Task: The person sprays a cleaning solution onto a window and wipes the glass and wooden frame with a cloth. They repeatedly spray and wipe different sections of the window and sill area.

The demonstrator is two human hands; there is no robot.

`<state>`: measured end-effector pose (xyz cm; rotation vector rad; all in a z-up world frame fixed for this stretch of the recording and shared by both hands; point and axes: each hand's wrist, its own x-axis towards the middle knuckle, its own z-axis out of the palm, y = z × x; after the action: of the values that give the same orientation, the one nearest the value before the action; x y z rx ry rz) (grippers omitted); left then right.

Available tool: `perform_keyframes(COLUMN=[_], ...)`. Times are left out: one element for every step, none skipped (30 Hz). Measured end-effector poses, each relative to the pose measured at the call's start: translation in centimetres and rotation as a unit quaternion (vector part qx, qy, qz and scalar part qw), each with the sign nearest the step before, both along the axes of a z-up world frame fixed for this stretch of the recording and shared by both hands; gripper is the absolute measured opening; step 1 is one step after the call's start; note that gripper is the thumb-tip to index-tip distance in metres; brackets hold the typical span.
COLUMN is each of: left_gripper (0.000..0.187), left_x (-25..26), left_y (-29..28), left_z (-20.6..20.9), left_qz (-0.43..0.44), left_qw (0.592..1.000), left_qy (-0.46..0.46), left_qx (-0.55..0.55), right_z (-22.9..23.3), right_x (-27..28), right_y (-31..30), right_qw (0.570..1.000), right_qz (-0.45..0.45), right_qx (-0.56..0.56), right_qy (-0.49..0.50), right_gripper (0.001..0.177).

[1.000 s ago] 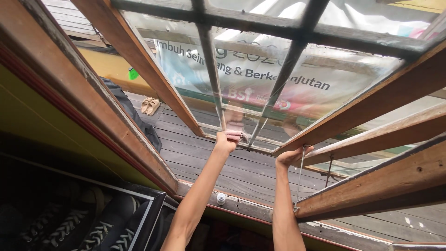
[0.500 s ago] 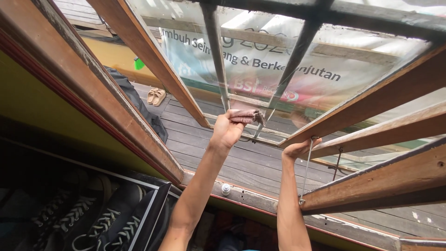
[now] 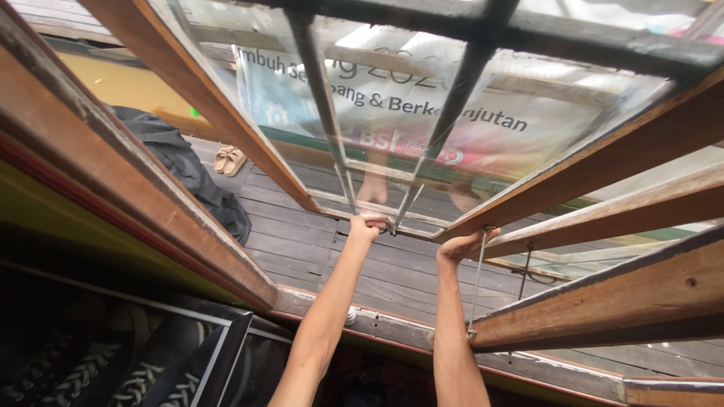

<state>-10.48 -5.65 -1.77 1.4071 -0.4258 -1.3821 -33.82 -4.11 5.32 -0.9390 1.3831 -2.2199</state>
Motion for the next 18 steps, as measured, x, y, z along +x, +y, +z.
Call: perform_keyframes(left_gripper=[0.057,0.049,0.043,0.043,0.036,0.036,0.036,0.042,0.053,0.053,0.047,0.042,0.042,0.037,0.036,0.036,0.029,0.024], left_x=[-0.6,-1.2,-1.7,-2.1,-2.4,-2.6,-1.1,-0.6,-0.2,0.1,-0.1,-1.1,-1.4,-1.6,-1.9,-2.0,-1.8,-1.7], left_y=[0.7,1.4,1.8,1.4,1.1,0.8,-2.3,-6.8,-13.5,-6.8,-1.7,2.3,1.6,1.0,0.4,0.3,0.3,0.2], left_z=[-0.8,-1.6,-2.2,-2.4,-2.5,-2.7,-2.2,-0.6,3.2,1.0,0.2,0.0,1.9,3.8,5.7,5.3,4.9,4.5], left_qz=[-0.004,-0.077,-0.15,-0.153,-0.255,-0.351,-0.35,-0.436,-0.508,-0.504,-0.393,-0.264,-0.26,-0.049,0.168,0.171,0.155,0.139], left_qw=[1.0,0.994,0.978,0.977,0.934,0.868,0.868,0.783,0.68,0.682,0.798,0.876,0.877,0.914,0.854,0.853,0.841,0.827], left_qy=[0.002,-0.011,-0.026,-0.026,-0.049,-0.072,-0.072,-0.092,-0.111,-0.112,0.024,0.158,0.158,0.343,0.493,0.492,0.519,0.544], left_qx=[0.0,0.074,0.145,0.143,0.246,0.344,0.343,0.435,0.517,0.517,0.455,0.371,0.371,0.209,0.024,0.023,0.009,-0.005], right_z=[-0.3,-0.6,-0.8,-0.3,0.1,0.6,-0.9,-2.5,-3.9,-2.9,-2.0,-1.1,-0.5,0.2,0.7,0.2,-0.4,-0.9], right_x=[-0.2,-0.4,-0.5,-0.4,-0.2,0.1,-0.5,-1.1,-1.2,-0.9,-0.6,-0.4,-0.2,0.0,0.0,-0.3,-0.4,-0.5], right_y=[-0.3,-0.5,-1.0,-1.0,-1.0,-0.9,-1.4,-1.8,-2.4,-2.0,-1.4,-0.7,-0.8,-0.9,-0.9,-0.9,-0.9,-0.9], right_qw=[1.0,1.0,1.0,1.0,1.0,1.0,1.0,1.0,1.0,1.0,1.0,1.0,1.0,1.0,1.0,1.0,1.0,1.0], right_qz=[-0.004,-0.003,-0.002,-0.006,-0.006,-0.006,-0.005,-0.008,-0.008,-0.005,-0.008,-0.012,-0.009,-0.008,-0.006,-0.003,-0.01,-0.017], right_qx=[0.0,0.004,0.005,0.003,0.0,-0.003,-0.003,-0.002,-0.001,-0.002,0.003,0.009,0.009,0.0,-0.008,-0.007,-0.001,0.005], right_qy=[0.002,0.0,-0.003,-0.002,-0.004,-0.005,-0.006,0.001,0.005,0.002,0.007,0.011,0.01,0.008,0.008,0.007,0.01,0.014], right_gripper=[0.06,0.059,0.058,0.058,0.057,0.057,0.057,0.057,0.057,0.057,0.057,0.057,0.057,0.057,0.058,0.058,0.058,0.058])
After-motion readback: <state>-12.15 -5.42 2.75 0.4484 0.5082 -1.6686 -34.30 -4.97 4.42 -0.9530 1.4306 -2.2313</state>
